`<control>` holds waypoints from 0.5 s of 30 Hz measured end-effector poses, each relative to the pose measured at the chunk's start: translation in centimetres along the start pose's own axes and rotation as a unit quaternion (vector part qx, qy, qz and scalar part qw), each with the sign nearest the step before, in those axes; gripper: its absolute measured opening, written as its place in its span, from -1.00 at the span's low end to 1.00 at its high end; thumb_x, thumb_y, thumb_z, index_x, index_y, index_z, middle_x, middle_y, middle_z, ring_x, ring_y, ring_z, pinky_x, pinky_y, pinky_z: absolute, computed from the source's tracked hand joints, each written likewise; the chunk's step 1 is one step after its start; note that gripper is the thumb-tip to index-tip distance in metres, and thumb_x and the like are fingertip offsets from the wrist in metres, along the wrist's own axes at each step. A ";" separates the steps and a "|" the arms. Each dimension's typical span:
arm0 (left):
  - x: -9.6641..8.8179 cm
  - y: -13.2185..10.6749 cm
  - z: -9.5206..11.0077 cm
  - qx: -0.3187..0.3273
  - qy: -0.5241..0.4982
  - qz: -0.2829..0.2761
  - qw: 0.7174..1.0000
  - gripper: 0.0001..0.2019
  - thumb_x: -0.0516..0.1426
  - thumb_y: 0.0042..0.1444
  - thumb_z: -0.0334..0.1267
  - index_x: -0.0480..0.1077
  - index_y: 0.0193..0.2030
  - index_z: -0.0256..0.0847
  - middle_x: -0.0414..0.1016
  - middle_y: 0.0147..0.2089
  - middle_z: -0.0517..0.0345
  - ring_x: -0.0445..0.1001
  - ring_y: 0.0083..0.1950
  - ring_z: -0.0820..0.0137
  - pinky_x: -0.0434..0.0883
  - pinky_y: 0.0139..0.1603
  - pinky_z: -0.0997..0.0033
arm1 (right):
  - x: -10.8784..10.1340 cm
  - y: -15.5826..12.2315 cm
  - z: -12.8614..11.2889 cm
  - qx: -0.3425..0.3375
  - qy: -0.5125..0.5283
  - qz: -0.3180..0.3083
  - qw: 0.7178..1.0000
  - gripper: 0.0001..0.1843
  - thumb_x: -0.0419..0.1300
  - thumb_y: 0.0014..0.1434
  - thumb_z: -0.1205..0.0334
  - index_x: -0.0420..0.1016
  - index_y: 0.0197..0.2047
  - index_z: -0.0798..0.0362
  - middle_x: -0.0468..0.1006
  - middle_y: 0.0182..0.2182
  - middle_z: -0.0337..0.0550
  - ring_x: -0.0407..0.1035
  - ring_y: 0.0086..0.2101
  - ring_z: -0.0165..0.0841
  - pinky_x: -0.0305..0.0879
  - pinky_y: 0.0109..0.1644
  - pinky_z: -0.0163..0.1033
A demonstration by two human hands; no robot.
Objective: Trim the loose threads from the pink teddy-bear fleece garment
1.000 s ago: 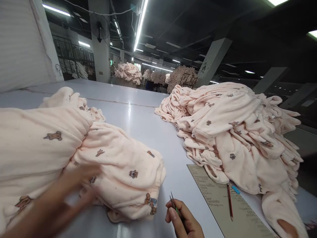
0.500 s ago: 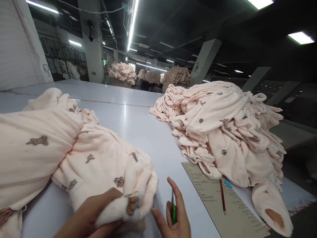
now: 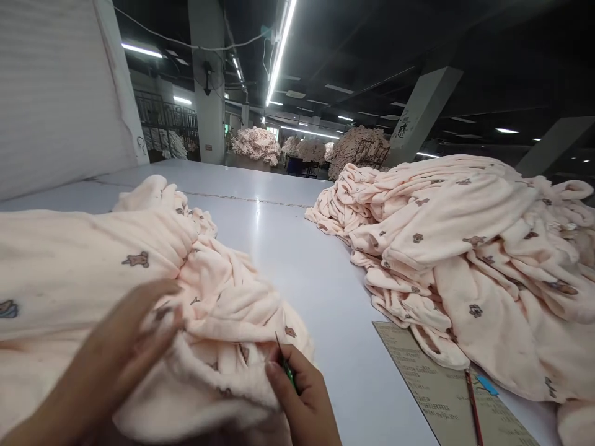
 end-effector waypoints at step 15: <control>7.0 -3.6 5.9 -0.198 -0.453 -0.391 0.776 -0.63 0.08 0.10 0.00 0.37 -0.50 -0.31 0.24 -0.53 0.24 0.19 -0.45 0.49 0.17 -0.43 0.59 | -1.0 -0.3 0.6 -0.019 -0.078 0.067 0.994 -0.77 0.15 0.10 0.05 0.37 -0.29 0.05 0.37 -0.42 -0.26 0.27 -0.39 -0.40 0.21 -0.29 -0.38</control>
Point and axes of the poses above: each hand's wrist, its own y-axis towards the middle knuckle, its own x-axis out of the palm, z = x × y, the point moved 4 cm from there along y, towards the middle knuckle
